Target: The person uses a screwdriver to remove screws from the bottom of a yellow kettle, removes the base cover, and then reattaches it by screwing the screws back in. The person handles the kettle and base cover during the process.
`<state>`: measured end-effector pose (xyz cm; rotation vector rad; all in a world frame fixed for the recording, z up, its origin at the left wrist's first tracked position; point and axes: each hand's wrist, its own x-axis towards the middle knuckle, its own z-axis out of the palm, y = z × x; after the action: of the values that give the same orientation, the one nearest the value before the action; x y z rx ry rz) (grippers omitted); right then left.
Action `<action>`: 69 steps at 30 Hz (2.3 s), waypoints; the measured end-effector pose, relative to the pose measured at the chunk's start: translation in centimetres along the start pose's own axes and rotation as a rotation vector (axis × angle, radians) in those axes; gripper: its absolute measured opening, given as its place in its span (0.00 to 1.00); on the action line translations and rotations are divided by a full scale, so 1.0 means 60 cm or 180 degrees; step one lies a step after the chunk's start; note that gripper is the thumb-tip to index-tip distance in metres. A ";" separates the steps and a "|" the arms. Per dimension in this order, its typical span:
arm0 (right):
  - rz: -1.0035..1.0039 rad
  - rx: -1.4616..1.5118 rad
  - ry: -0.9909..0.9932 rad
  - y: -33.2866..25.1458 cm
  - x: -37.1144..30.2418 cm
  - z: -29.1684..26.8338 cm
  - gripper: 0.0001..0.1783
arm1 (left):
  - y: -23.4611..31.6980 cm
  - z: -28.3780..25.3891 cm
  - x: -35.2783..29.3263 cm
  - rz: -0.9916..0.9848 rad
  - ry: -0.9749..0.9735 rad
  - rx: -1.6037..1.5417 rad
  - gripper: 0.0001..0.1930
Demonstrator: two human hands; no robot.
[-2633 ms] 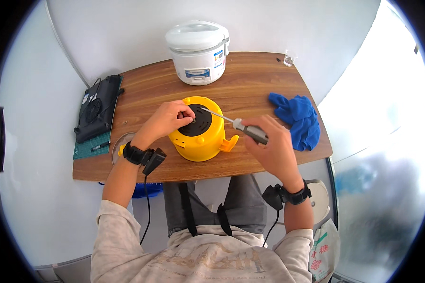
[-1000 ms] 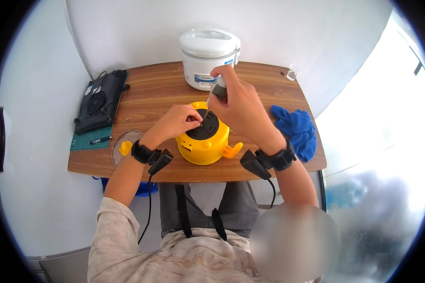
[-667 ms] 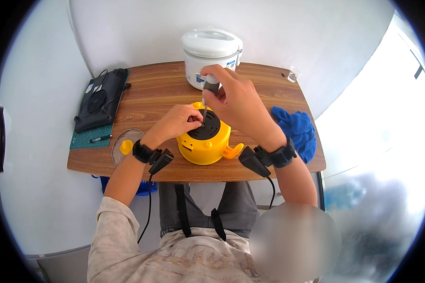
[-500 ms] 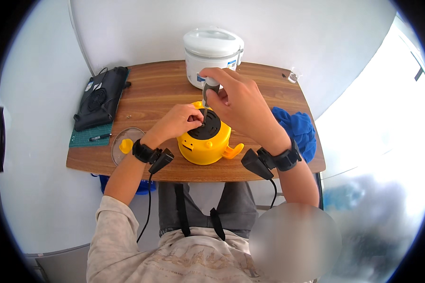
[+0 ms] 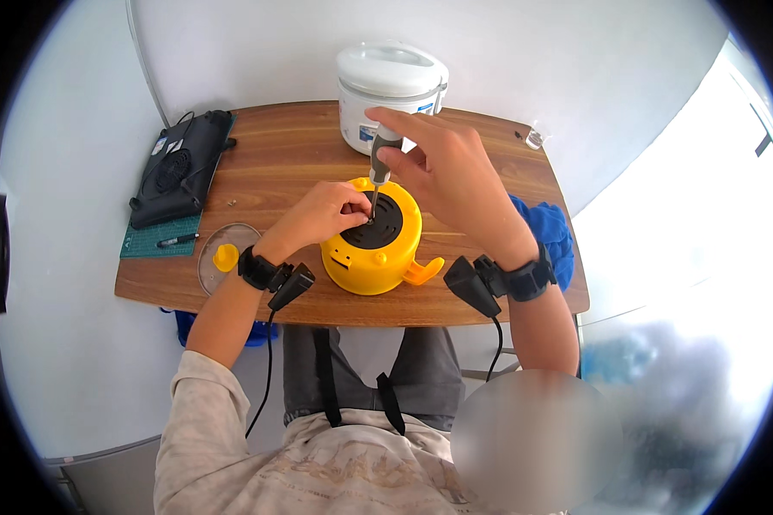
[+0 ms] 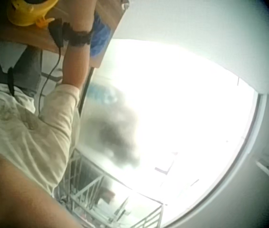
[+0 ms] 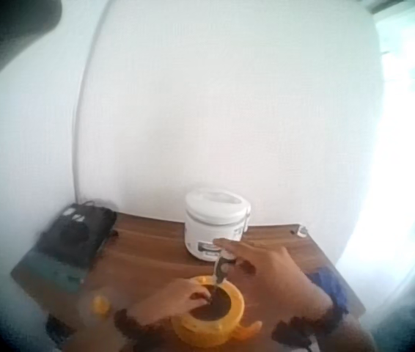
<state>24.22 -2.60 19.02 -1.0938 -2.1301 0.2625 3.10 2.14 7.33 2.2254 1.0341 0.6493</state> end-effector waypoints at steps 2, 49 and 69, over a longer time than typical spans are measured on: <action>-0.0052 -0.0094 0.0104 0.011 0.007 0.000 0.21 | 0.000 0.003 0.003 0.0088 -0.0001 0.0060 0.08; -0.0389 -0.0503 0.0062 0.001 0.013 -0.013 0.20 | -0.008 -0.002 0.002 -0.0050 -0.0116 -0.0027 0.11; -0.0435 -0.1639 0.0062 -0.028 0.052 0.021 0.32 | -0.013 0.000 0.000 0.0040 -0.0138 -0.0016 0.10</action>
<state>21.12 -1.08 20.48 -1.2109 -2.3045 -0.3813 2.69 2.52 6.81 2.2334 0.9969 0.6059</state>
